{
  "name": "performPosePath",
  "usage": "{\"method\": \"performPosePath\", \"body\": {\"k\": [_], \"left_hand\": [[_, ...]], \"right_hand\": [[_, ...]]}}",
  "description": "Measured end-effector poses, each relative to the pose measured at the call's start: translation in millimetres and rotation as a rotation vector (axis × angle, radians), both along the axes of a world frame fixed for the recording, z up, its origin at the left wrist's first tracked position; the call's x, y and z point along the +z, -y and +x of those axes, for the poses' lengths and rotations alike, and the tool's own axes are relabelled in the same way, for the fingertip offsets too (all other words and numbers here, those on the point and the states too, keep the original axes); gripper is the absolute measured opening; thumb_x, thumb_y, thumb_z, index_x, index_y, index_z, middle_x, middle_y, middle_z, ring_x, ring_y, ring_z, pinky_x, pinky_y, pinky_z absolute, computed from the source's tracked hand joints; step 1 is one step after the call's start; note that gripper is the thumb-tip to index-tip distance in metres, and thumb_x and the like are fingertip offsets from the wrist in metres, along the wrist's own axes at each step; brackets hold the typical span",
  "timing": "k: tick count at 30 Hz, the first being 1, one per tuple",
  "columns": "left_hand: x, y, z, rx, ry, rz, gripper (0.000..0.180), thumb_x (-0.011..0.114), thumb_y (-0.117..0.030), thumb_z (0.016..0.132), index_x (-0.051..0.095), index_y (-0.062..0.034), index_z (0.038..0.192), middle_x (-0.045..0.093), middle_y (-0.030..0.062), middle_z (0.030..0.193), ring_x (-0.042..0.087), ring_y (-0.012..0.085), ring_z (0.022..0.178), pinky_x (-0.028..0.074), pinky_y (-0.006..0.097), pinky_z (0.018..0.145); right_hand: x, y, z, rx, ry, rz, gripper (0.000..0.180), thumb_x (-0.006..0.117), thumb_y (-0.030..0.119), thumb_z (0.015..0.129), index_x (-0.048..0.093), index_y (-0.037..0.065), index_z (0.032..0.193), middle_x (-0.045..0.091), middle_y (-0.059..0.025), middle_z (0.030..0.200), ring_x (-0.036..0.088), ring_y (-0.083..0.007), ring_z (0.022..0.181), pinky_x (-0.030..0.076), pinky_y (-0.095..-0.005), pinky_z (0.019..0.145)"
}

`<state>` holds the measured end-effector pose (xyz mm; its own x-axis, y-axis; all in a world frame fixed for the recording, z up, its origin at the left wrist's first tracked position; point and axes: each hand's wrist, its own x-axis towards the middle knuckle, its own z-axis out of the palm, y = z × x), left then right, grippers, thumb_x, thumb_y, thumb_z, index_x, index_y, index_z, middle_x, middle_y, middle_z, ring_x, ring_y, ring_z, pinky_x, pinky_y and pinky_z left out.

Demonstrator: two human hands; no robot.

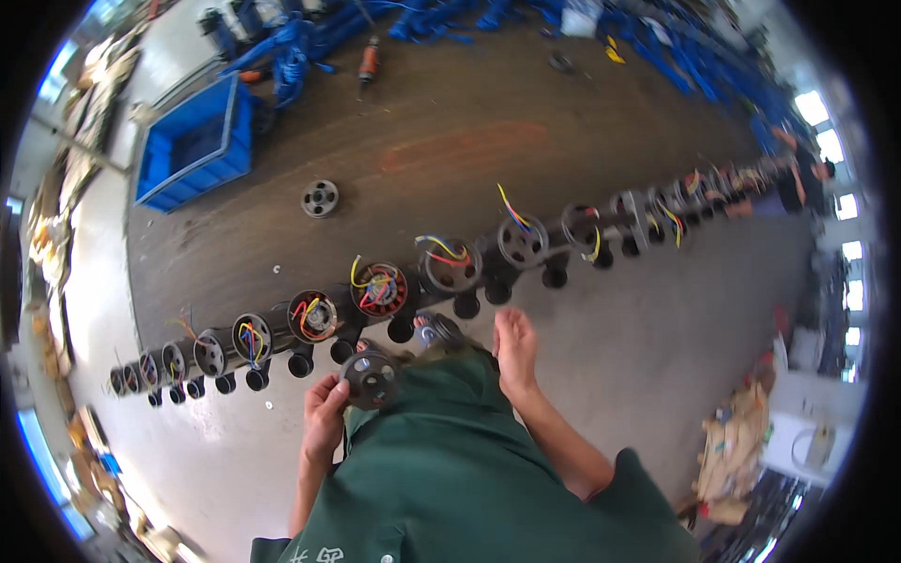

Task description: The person assembles circular metal components into a long row of cylindrical housings by hand and using a hammer.

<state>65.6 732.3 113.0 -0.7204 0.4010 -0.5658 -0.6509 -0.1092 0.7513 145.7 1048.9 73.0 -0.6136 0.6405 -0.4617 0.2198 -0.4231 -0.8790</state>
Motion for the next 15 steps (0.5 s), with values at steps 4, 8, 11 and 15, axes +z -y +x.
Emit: {"method": "performPosePath", "body": {"k": [4,8,11,15], "left_hand": [[-0.7,61.7,-11.0,-0.058,-0.115,-0.111,0.016,0.068,-0.014,0.098,0.069,0.0016,0.102,0.070,0.0020,0.092,0.060,0.0082,0.084,0.047,0.026,0.081],[10.1,65.7,-5.2,-0.041,-0.194,-0.189,0.018,0.067,-0.015,0.099,0.067,0.0036,0.101,0.070,0.0026,0.090,0.060,0.0083,0.083,0.045,0.024,0.080],[19.5,33.8,2.0,-0.119,-0.228,-0.168,0.019,0.067,-0.015,0.099,0.067,0.0036,0.100,0.069,0.0023,0.090,0.059,0.0081,0.083,0.045,0.024,0.079],[17.0,-39.2,26.9,-0.232,-0.185,-0.106,0.021,0.067,-0.016,0.099,0.066,0.0043,0.104,0.069,0.0028,0.092,0.060,0.0091,0.084,0.046,0.024,0.080]], "right_hand": [[-117.1,17.0,74.7,-0.116,0.215,0.390,0.019,0.064,0.022,0.103,0.066,0.004,0.104,0.062,-0.0005,0.083,0.056,-0.0073,0.074,0.047,-0.0235,0.069],[-138.8,-15.6,60.1,-0.045,0.292,0.271,0.025,0.065,0.024,0.101,0.067,0.001,0.109,0.067,-0.0022,0.090,0.061,-0.0114,0.082,0.049,-0.0264,0.072],[-105.7,-31.4,41.3,-0.025,0.253,0.066,0.027,0.066,0.025,0.099,0.069,0.000,0.110,0.069,-0.0025,0.094,0.063,-0.0122,0.084,0.051,-0.0277,0.074],[-37.5,-23.0,59.0,0.544,0.110,-0.054,0.032,0.067,0.027,0.101,0.068,0.002,0.121,0.071,-0.0025,0.101,0.063,-0.0099,0.089,0.052,-0.0278,0.077]]}}
